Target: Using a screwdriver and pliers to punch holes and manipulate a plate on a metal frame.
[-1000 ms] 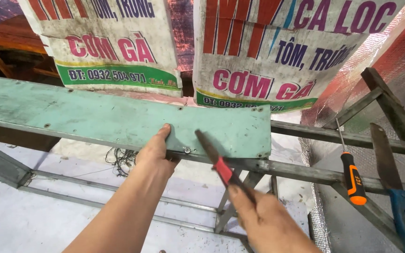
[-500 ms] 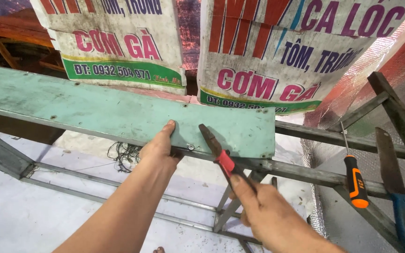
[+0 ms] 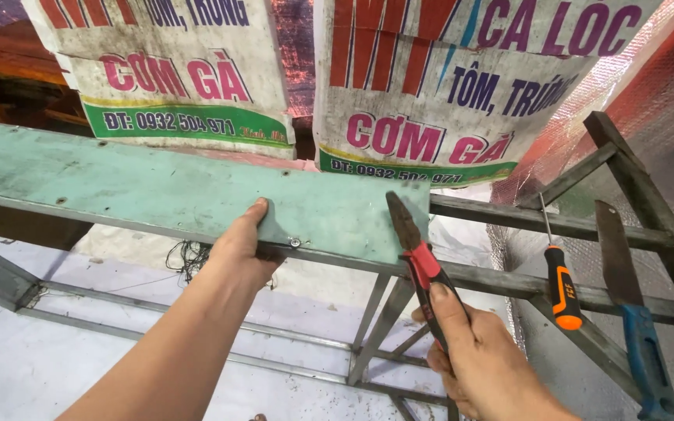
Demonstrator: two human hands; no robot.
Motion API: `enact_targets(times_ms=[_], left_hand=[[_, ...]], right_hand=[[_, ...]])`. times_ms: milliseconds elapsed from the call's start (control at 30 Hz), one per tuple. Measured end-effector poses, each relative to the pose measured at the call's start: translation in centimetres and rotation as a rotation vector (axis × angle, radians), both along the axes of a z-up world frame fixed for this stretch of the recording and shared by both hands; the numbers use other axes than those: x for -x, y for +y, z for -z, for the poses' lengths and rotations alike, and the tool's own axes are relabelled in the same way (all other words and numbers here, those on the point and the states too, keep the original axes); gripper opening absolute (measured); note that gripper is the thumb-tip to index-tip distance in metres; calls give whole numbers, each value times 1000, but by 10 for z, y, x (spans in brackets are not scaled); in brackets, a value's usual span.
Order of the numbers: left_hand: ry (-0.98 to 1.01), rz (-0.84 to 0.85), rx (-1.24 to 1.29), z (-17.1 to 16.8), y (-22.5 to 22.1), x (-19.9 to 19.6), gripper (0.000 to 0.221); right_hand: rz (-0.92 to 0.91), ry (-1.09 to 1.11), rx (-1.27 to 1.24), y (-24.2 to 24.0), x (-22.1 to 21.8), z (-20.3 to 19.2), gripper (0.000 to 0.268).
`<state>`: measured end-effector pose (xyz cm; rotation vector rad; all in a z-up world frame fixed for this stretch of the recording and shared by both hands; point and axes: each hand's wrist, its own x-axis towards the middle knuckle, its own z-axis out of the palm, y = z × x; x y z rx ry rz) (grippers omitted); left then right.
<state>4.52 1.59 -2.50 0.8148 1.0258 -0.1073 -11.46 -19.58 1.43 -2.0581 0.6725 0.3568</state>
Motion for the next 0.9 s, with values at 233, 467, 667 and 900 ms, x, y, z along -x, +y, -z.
enact_targets(times_ms=[233, 467, 667, 900], left_hand=[[20, -3, -9, 5, -2, -3, 60], [6, 272, -49, -20, -54, 41, 66], [-32, 357, -22, 0, -88, 48, 36], [-42, 250, -77, -13, -98, 57, 47]], right_hand=[[78, 16, -122, -4, -4, -5, 55], [175, 40, -271, -4, 0, -8, 60], [250, 60, -386, -5, 1, -9, 65], [293, 43, -376, -5, 2, -28, 64]])
